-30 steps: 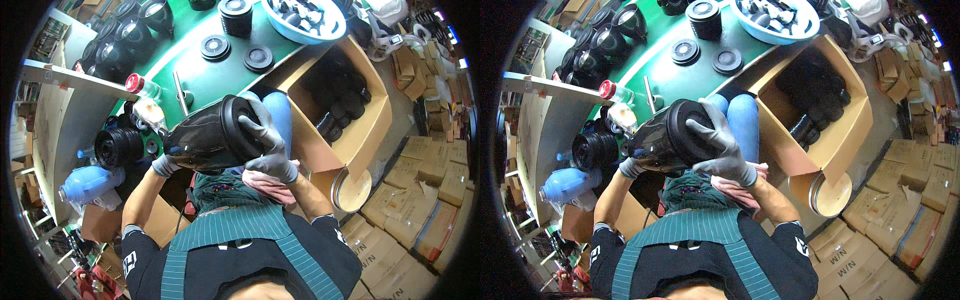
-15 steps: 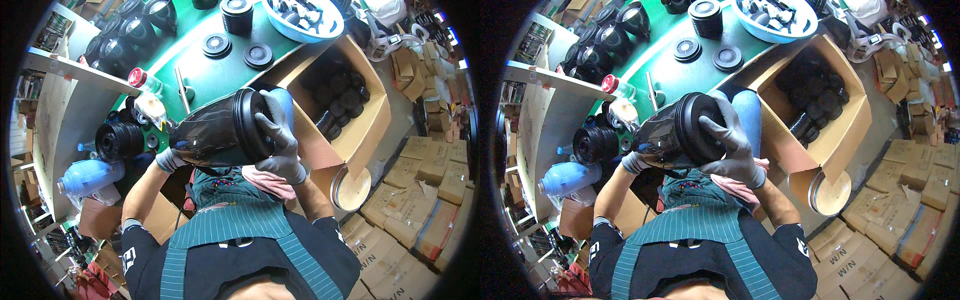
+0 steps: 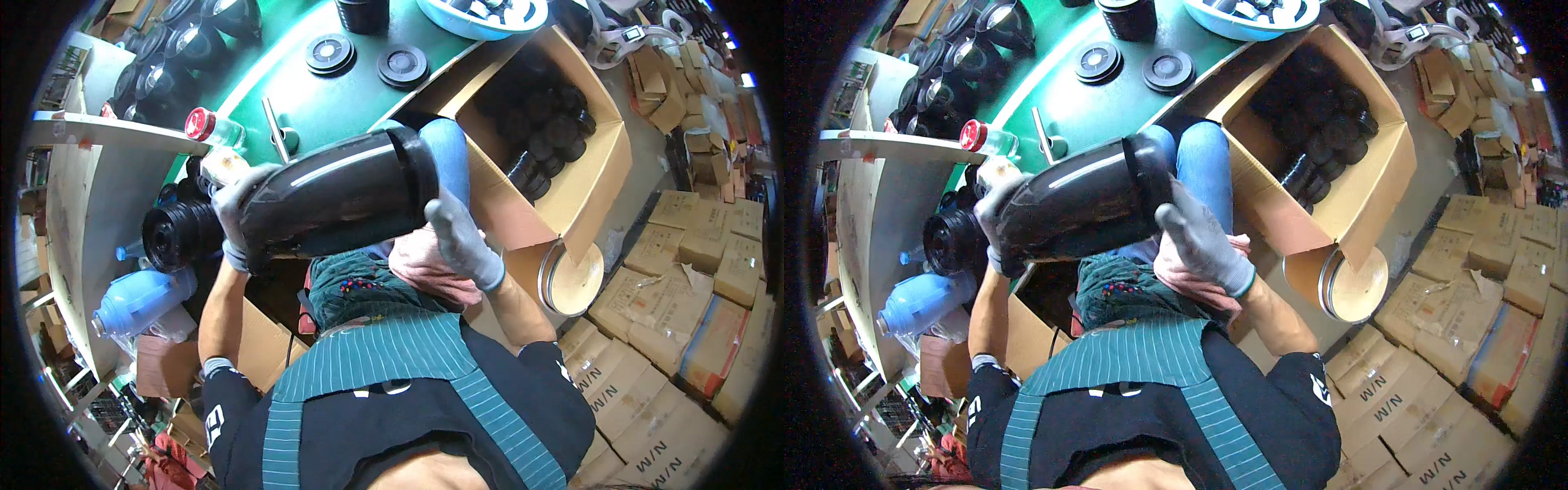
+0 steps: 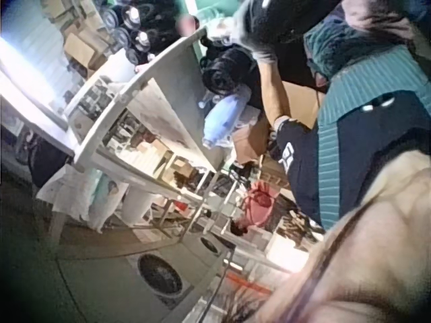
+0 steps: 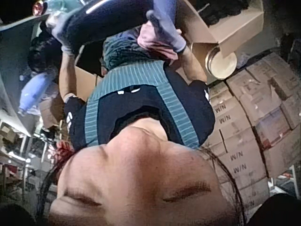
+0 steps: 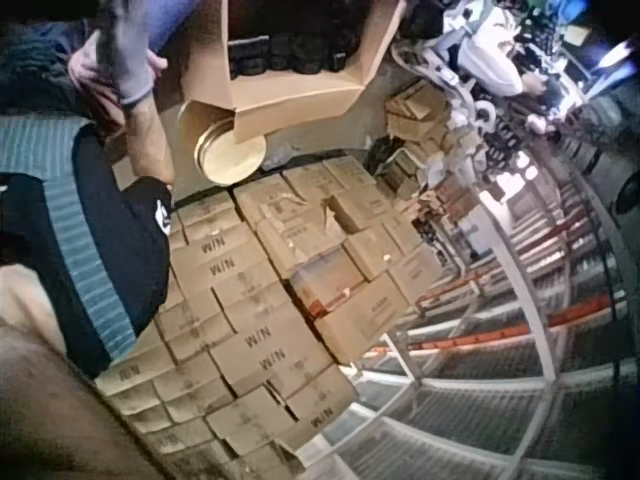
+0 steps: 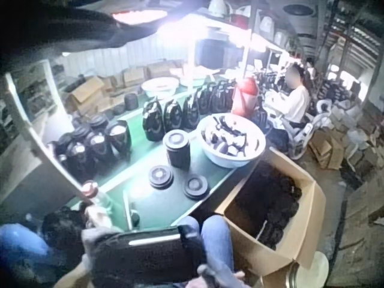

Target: The person repeatedly picks up black kettle bodies and circular lids, wipes the rims with a cloth, and uses a metal rod to press the lids onto the kettle bodies. The person handles the items one at a time and places the assembled units on the table.

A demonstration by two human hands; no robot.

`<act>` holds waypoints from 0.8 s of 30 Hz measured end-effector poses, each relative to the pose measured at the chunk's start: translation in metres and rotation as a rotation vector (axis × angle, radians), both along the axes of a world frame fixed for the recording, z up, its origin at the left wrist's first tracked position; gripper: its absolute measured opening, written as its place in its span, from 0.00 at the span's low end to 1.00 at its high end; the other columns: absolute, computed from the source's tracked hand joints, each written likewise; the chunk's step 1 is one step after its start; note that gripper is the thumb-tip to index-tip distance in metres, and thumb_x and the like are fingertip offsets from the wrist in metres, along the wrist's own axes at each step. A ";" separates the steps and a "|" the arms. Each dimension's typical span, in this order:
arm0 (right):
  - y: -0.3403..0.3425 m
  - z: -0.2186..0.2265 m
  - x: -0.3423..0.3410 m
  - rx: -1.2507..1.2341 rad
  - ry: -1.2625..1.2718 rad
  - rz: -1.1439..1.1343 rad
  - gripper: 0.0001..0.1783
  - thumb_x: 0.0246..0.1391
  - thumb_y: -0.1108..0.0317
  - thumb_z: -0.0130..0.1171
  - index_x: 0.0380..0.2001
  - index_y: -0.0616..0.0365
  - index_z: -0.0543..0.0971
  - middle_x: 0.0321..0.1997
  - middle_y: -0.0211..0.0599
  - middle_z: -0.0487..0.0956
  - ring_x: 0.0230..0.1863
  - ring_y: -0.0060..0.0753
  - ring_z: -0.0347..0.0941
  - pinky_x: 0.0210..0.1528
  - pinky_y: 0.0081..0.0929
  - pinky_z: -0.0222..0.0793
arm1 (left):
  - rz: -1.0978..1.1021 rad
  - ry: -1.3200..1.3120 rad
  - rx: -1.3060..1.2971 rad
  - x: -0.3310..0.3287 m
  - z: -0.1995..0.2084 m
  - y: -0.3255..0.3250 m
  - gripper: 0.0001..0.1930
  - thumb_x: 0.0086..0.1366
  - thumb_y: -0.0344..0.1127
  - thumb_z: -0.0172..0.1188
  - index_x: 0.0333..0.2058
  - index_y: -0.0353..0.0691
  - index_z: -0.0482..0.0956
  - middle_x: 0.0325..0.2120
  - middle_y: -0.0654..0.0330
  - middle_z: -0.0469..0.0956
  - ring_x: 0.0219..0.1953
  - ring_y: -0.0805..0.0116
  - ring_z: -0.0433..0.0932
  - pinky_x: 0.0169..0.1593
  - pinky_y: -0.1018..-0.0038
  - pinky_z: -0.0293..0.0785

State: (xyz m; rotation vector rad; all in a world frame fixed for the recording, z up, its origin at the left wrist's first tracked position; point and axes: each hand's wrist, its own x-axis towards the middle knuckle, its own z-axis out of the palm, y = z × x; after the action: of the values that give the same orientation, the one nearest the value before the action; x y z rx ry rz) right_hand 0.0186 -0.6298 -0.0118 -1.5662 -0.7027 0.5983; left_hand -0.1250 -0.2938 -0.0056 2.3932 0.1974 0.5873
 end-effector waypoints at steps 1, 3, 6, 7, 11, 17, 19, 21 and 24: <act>0.001 0.015 0.000 -0.051 -0.175 -0.019 0.46 0.73 0.32 0.52 0.74 0.63 0.67 0.69 0.56 0.75 0.72 0.48 0.71 0.72 0.41 0.65 | 0.028 0.031 -0.112 -0.001 -0.005 -0.007 0.15 0.60 0.30 0.68 0.46 0.32 0.88 0.36 0.52 0.88 0.39 0.61 0.88 0.47 0.67 0.82; 0.005 0.017 0.002 -0.042 -0.061 0.006 0.47 0.71 0.34 0.56 0.75 0.64 0.65 0.71 0.55 0.73 0.74 0.46 0.69 0.74 0.41 0.63 | 0.022 0.013 -0.140 -0.001 -0.008 -0.015 0.15 0.62 0.31 0.67 0.46 0.31 0.87 0.36 0.52 0.88 0.39 0.63 0.88 0.48 0.69 0.82; 0.011 0.005 -0.004 0.166 0.115 -0.029 0.54 0.63 0.46 0.72 0.78 0.66 0.56 0.78 0.53 0.64 0.77 0.43 0.64 0.80 0.38 0.57 | -0.008 0.026 -0.235 -0.006 -0.018 -0.017 0.14 0.64 0.32 0.66 0.46 0.31 0.87 0.36 0.53 0.88 0.39 0.65 0.87 0.47 0.70 0.81; 0.008 0.007 0.000 0.105 0.045 -0.030 0.57 0.60 0.49 0.76 0.78 0.67 0.54 0.79 0.54 0.62 0.77 0.43 0.64 0.81 0.37 0.56 | -0.027 0.038 -0.269 -0.008 -0.024 -0.016 0.14 0.64 0.32 0.66 0.46 0.31 0.86 0.36 0.54 0.88 0.38 0.65 0.87 0.47 0.70 0.81; 0.019 0.019 -0.005 0.234 0.281 -0.096 0.70 0.50 0.52 0.84 0.81 0.64 0.47 0.81 0.56 0.62 0.77 0.42 0.65 0.80 0.36 0.58 | -0.021 0.125 -0.344 -0.012 -0.033 -0.011 0.17 0.64 0.36 0.68 0.47 0.30 0.85 0.36 0.56 0.88 0.39 0.68 0.86 0.47 0.72 0.81; 0.005 0.025 0.001 0.135 -0.034 -0.086 0.74 0.31 0.49 0.90 0.80 0.62 0.60 0.78 0.50 0.68 0.76 0.45 0.67 0.79 0.38 0.60 | 0.051 -0.038 -0.829 -0.040 -0.103 -0.012 0.17 0.65 0.37 0.67 0.47 0.30 0.86 0.39 0.58 0.88 0.42 0.65 0.86 0.50 0.70 0.81; 0.008 0.020 0.002 0.158 -0.166 -0.056 0.72 0.29 0.45 0.90 0.77 0.62 0.66 0.78 0.50 0.68 0.78 0.48 0.64 0.79 0.42 0.58 | 0.012 0.029 -0.880 -0.040 -0.107 -0.007 0.17 0.65 0.37 0.67 0.48 0.30 0.86 0.39 0.57 0.88 0.42 0.65 0.86 0.50 0.69 0.81; 0.008 0.022 0.002 0.162 -0.212 -0.032 0.71 0.27 0.39 0.89 0.74 0.63 0.72 0.77 0.54 0.67 0.79 0.56 0.61 0.79 0.50 0.56 | -0.004 0.064 -0.939 -0.037 -0.110 -0.006 0.17 0.65 0.37 0.67 0.48 0.30 0.86 0.39 0.57 0.88 0.42 0.65 0.86 0.51 0.69 0.81; 0.010 0.024 0.008 0.230 -0.515 -0.003 0.71 0.24 0.37 0.89 0.73 0.61 0.73 0.76 0.57 0.67 0.77 0.61 0.63 0.77 0.53 0.58 | -0.027 0.098 -0.990 -0.034 -0.115 -0.005 0.17 0.65 0.37 0.67 0.48 0.30 0.86 0.39 0.57 0.88 0.42 0.65 0.86 0.51 0.69 0.81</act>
State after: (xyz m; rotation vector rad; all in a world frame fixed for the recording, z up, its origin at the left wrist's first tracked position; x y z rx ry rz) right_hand 0.0268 -0.6194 0.0118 -1.5118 -1.1116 0.0963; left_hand -0.1587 -0.2986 -0.1201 1.4554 0.3898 0.2519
